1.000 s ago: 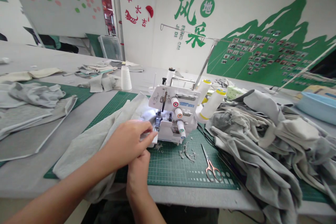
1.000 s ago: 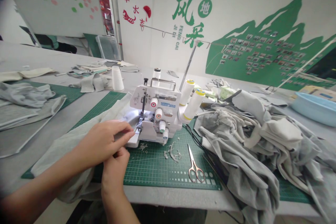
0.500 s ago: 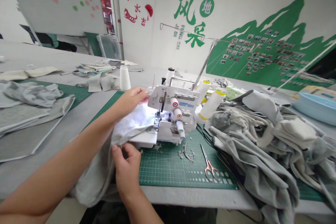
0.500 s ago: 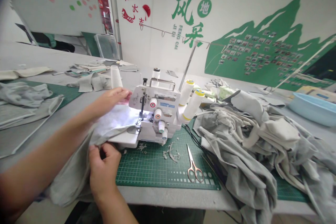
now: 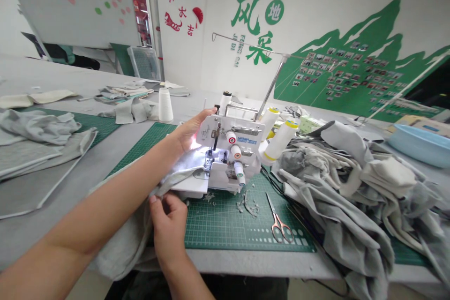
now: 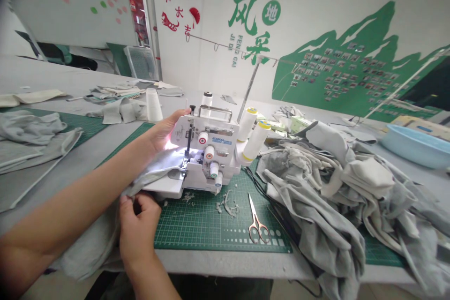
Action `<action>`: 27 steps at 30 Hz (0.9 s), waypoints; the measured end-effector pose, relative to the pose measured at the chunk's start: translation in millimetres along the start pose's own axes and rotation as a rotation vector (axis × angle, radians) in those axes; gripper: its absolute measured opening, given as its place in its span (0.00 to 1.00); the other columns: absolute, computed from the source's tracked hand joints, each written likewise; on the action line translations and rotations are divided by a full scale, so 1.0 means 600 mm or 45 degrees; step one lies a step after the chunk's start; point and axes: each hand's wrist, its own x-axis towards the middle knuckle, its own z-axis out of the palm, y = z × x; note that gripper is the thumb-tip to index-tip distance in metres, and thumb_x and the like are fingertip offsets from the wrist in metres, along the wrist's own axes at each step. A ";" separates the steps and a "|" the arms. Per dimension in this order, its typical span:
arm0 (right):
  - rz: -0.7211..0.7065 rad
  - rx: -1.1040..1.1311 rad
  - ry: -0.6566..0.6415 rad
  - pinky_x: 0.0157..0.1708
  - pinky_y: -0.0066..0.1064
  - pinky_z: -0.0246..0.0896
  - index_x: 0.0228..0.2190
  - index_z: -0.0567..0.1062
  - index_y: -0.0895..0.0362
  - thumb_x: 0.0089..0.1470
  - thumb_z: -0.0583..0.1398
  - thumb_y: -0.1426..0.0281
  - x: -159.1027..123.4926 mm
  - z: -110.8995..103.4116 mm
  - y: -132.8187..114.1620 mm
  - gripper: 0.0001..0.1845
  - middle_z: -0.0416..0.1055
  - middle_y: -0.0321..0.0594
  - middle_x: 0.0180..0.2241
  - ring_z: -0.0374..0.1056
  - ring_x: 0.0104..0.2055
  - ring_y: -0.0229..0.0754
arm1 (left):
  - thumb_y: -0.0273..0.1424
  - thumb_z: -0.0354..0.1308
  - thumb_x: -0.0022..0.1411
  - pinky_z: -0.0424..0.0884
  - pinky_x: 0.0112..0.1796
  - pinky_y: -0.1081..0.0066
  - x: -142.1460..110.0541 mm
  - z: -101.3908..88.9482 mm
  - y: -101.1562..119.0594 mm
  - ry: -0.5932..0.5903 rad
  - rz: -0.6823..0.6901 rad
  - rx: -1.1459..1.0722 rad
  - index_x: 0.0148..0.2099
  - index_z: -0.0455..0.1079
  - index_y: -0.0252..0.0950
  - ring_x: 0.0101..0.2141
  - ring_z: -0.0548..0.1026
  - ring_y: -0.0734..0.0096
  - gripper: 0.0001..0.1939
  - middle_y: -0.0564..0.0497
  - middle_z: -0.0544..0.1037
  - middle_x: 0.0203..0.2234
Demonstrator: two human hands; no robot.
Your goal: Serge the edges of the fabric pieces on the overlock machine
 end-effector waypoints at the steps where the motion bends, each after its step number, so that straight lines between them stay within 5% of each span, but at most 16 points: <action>1: 0.000 0.001 -0.002 0.28 0.29 0.48 0.21 0.68 0.57 0.57 0.59 0.67 0.000 0.000 0.000 0.14 0.58 0.30 0.22 0.51 0.27 0.36 | 0.56 0.56 0.57 0.75 0.38 0.55 0.002 -0.001 0.000 0.030 0.002 0.023 0.42 0.75 0.35 0.35 0.80 0.53 0.28 0.45 0.81 0.27; 9: 0.014 0.020 -0.002 0.25 0.29 0.43 0.19 0.63 0.55 0.55 0.60 0.67 -0.004 -0.003 -0.005 0.17 0.52 0.29 0.21 0.48 0.26 0.35 | 0.54 0.47 0.61 0.73 0.37 0.62 -0.013 0.000 -0.006 0.281 0.091 0.318 0.35 0.71 0.36 0.34 0.78 0.58 0.26 0.47 0.79 0.28; 13: 0.035 0.089 -0.005 0.25 0.29 0.43 0.19 0.63 0.55 0.55 0.60 0.68 -0.006 -0.006 -0.010 0.16 0.52 0.29 0.21 0.47 0.26 0.35 | 0.44 0.55 0.58 0.69 0.38 0.67 -0.066 -0.027 -0.012 0.434 0.207 0.620 0.28 0.68 0.38 0.33 0.74 0.64 0.15 0.53 0.74 0.23; 16: 0.042 0.119 -0.043 0.24 0.29 0.43 0.19 0.65 0.56 0.54 0.59 0.68 -0.008 -0.005 -0.014 0.14 0.52 0.29 0.20 0.48 0.26 0.35 | 0.38 0.62 0.53 0.70 0.41 0.66 -0.116 -0.047 -0.012 0.309 0.221 0.843 0.25 0.71 0.38 0.33 0.74 0.62 0.10 0.53 0.75 0.22; 23: 0.056 0.126 -0.208 0.25 0.29 0.42 0.18 0.62 0.55 0.54 0.58 0.65 -0.029 -0.008 -0.019 0.16 0.51 0.29 0.20 0.46 0.26 0.35 | 0.35 0.58 0.64 0.70 0.53 0.63 -0.166 -0.052 -0.012 -0.391 0.282 1.114 0.47 0.81 0.45 0.48 0.78 0.61 0.12 0.49 0.82 0.47; 27: 0.063 0.048 -0.250 0.26 0.30 0.40 0.17 0.58 0.54 0.54 0.58 0.65 -0.044 -0.030 -0.019 0.19 0.49 0.29 0.20 0.45 0.25 0.35 | 0.36 0.59 0.66 0.70 0.54 0.61 -0.175 -0.060 -0.020 -0.485 0.355 1.227 0.52 0.79 0.45 0.51 0.76 0.59 0.14 0.47 0.79 0.52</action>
